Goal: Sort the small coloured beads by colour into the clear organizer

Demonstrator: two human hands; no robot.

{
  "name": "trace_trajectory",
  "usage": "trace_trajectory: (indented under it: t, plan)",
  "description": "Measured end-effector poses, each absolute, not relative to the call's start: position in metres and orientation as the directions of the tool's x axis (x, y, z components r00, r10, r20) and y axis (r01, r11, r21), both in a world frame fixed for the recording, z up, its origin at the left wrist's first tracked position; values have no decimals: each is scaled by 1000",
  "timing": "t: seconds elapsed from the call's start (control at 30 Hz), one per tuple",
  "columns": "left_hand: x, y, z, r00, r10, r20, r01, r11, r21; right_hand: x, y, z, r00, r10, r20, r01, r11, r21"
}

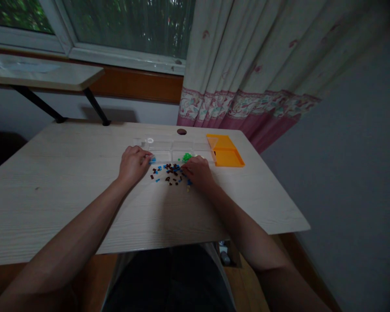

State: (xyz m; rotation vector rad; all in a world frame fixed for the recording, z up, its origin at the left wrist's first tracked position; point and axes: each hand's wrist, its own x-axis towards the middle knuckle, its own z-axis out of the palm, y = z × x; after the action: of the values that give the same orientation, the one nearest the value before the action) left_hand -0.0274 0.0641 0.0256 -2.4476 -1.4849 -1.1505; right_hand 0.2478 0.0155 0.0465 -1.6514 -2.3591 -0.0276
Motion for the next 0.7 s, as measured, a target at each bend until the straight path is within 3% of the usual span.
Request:
trace_trajectory:
  t: [0.7]
  plan:
    - [-3, 42, 37, 452, 678, 580, 664, -689, 290, 243, 15, 40, -377, 898, 227, 899, 414, -143]
